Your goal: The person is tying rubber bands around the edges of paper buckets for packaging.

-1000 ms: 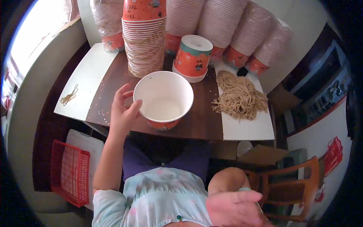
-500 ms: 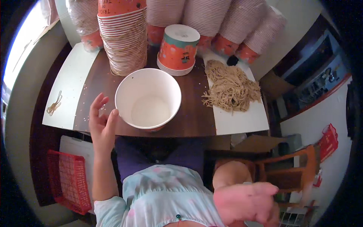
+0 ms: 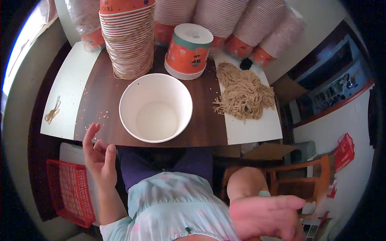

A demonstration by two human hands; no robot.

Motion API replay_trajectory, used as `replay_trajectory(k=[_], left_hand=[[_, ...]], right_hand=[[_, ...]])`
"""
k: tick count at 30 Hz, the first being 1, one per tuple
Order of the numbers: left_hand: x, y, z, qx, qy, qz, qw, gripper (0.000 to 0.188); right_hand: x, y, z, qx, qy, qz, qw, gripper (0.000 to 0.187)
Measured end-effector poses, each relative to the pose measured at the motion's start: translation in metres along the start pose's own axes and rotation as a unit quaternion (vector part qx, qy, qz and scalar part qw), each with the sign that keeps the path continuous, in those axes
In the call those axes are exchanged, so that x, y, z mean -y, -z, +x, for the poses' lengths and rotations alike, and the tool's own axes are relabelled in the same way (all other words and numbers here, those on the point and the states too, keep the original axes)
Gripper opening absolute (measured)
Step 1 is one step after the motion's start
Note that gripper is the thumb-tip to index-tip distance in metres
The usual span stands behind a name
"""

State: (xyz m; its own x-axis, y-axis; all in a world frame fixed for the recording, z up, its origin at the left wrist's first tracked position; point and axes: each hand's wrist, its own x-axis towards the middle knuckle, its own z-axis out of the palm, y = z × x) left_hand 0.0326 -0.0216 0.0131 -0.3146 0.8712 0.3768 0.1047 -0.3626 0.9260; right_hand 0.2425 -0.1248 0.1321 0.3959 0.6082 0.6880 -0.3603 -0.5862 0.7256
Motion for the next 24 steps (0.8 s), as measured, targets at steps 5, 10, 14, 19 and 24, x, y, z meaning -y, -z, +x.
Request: replay_trajectory(k=[5, 10, 14, 19, 24], left_hand=[[-0.003, 0.0, -0.002, 0.0, -0.001, -0.008, 1.0, 0.063], [0.0, 0.003, -0.002, -0.008, 0.008, -0.004, 1.0, 0.061], [0.004, 0.007, -0.002, -0.002, 0.001, 0.022, 1.0, 0.058], [0.005, 0.008, -0.006, 0.004, 0.006, 0.052, 0.999, 0.053], [0.001, 0.011, -0.008, 0.006, -0.007, 0.066, 0.998, 0.049]], right_hand=[[0.036, -0.007, 0.025, -0.077, -0.267, 0.132, 0.951, 0.024], [0.043, 0.001, 0.084, 0.409, 0.047, 0.393, 0.822, 0.025], [0.178, -0.035, 0.164, -0.187, 0.347, 0.865, 0.31, 0.009], [0.312, -0.093, 0.19, -0.174, 0.463, 0.719, 0.488, 0.011], [0.316, -0.087, 0.204, -0.155, 0.514, 0.708, 0.458, 0.012]])
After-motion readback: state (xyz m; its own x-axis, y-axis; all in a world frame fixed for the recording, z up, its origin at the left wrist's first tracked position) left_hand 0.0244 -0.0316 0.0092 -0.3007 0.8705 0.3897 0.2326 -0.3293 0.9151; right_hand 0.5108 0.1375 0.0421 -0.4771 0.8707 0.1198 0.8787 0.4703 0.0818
